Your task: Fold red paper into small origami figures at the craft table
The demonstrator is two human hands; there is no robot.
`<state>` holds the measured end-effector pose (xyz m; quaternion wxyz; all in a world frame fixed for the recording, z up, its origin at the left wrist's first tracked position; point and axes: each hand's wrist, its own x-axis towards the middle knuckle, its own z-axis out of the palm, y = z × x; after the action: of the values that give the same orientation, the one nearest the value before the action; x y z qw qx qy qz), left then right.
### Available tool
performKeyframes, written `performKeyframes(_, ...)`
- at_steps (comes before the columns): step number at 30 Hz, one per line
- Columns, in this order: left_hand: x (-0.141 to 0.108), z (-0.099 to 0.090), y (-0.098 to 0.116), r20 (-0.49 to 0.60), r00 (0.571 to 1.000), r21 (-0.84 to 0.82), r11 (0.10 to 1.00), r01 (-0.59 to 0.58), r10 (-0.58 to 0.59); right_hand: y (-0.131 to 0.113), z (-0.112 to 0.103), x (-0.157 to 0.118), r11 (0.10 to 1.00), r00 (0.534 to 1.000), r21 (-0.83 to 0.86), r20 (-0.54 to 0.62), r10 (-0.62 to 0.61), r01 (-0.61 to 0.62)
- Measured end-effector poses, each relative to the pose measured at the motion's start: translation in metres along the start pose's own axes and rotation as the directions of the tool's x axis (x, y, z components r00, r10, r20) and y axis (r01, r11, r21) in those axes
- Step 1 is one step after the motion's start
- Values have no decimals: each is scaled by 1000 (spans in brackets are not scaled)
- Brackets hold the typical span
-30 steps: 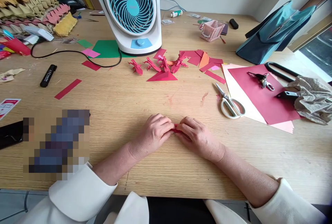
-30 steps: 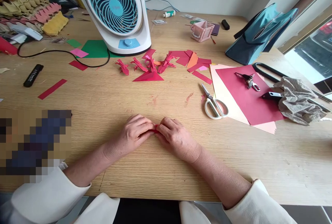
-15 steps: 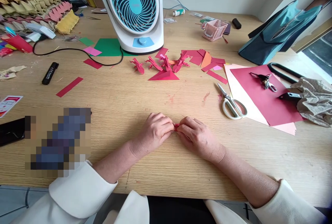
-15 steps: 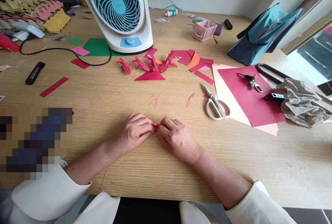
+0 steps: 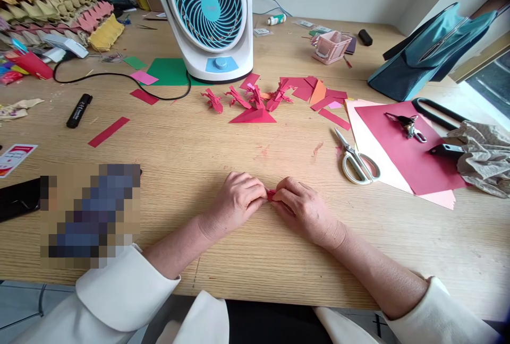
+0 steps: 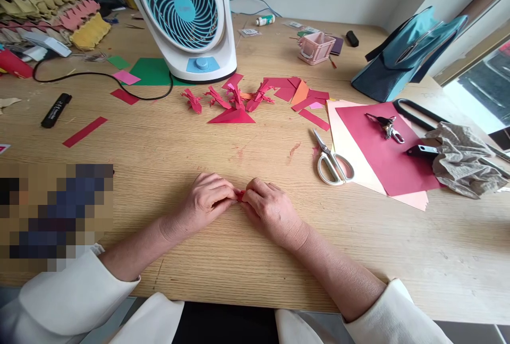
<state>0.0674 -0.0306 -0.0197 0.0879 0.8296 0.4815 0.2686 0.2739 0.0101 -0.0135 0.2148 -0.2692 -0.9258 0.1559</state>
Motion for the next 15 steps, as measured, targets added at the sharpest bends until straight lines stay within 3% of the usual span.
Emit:
performKeyframes(9, 1, 0, -3, -20, 999, -14, 1000, -27, 27, 1, 0, 1, 1000, 1000, 16, 3, -27, 27)
performKeyframes(15, -3, -6, -5, -27, 998, 29, 998, -63, 63, -3, -3, 3, 995, 999, 88, 8, 40, -40)
